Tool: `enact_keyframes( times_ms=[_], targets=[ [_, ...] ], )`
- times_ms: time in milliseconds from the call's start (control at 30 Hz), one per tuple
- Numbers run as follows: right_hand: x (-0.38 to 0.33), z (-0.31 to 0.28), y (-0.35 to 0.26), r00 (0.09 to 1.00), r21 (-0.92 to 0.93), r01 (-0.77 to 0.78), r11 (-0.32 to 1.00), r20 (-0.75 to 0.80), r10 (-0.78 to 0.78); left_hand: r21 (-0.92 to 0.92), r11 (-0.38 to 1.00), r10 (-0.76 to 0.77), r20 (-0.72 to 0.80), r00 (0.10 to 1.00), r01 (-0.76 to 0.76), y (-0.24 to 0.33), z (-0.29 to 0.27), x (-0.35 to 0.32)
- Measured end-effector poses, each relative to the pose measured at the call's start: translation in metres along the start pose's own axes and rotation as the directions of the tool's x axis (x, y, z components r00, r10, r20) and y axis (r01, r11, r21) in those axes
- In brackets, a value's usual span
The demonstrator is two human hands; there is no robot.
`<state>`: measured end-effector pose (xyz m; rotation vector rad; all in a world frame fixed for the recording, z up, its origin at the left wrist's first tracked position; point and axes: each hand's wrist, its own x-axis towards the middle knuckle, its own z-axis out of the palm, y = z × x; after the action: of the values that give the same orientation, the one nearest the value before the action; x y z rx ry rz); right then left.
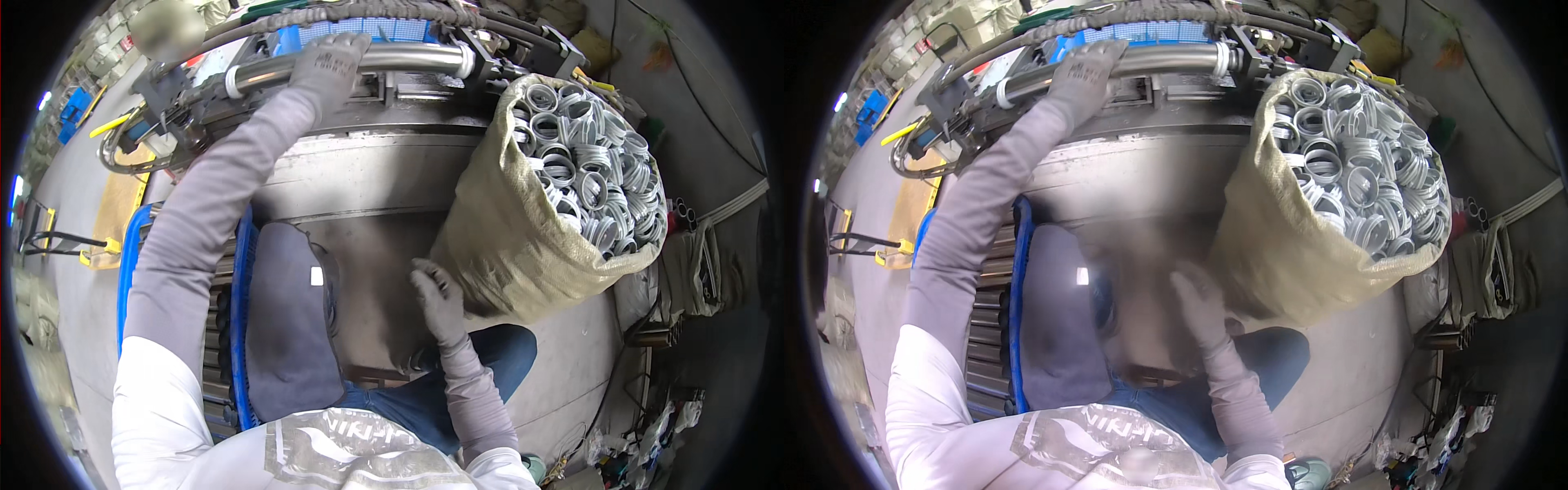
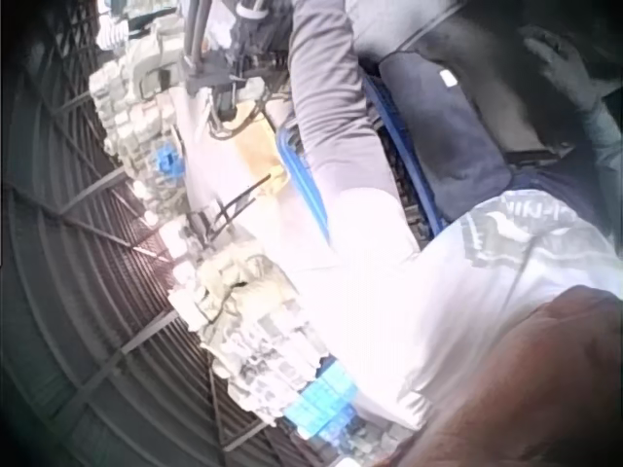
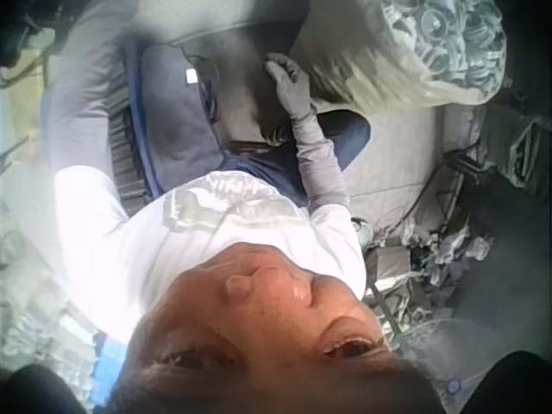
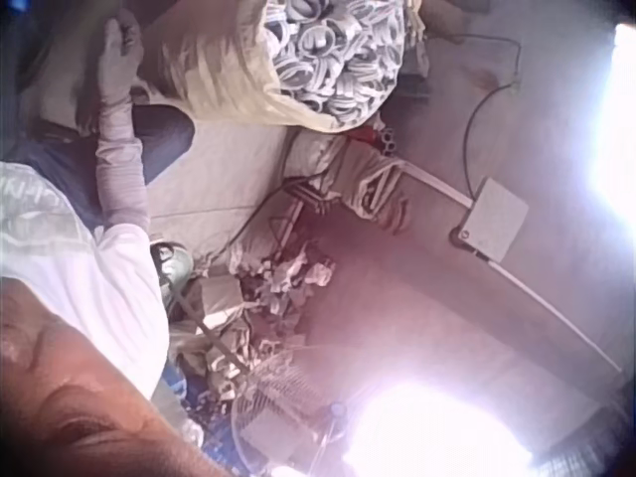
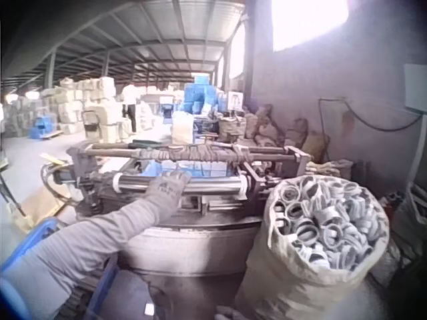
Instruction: The person fits rings onto the ends of metal tubes by hand and loads each tube into a machine.
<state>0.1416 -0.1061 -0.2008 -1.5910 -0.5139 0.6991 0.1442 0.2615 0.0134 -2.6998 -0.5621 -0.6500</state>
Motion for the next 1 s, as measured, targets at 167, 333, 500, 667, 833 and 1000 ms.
enact_keyframes(
  times_ms=[167, 333, 500, 667, 833, 1000],
  targets=[
    [-0.022, -0.013, -0.065, 0.857, -0.291, 0.512, 0.808, 0.238, -0.457, 0.008, 0.998, -0.062, 0.069, 0.996, 0.061, -0.035, 0.062, 0.061],
    [-0.024, -0.108, -0.196, 0.585, -0.71, 0.577, 0.404, 0.014, -0.811, 0.011, 0.998, -0.065, 0.156, 0.986, 0.064, -0.031, 0.075, 0.082],
    [0.078, -0.179, -0.274, 0.53, -0.96, 0.235, -0.15, 0.256, -0.808, 0.12, 0.993, -0.036, 0.207, 0.978, 0.011, -0.042, 0.095, 0.065],
    [0.113, -0.197, -0.289, 0.889, -0.987, 0.156, -0.037, 0.156, -0.43, -0.074, 0.978, 0.185, -0.146, 0.972, -0.197, -0.03, 0.079, -0.048],
    [0.107, -0.18, -0.295, 0.866, -0.989, 0.105, 0.102, 0.04, -0.498, -0.402, 0.916, 0.0, 0.011, 1.0, 0.005, -0.07, -0.004, -0.268],
    [0.161, -0.254, -0.299, 0.899, -0.89, 0.318, 0.327, 0.173, -0.403, -0.189, 0.857, -0.437, 0.222, 0.871, 0.479, -0.175, -0.031, -0.46]
  ],
)
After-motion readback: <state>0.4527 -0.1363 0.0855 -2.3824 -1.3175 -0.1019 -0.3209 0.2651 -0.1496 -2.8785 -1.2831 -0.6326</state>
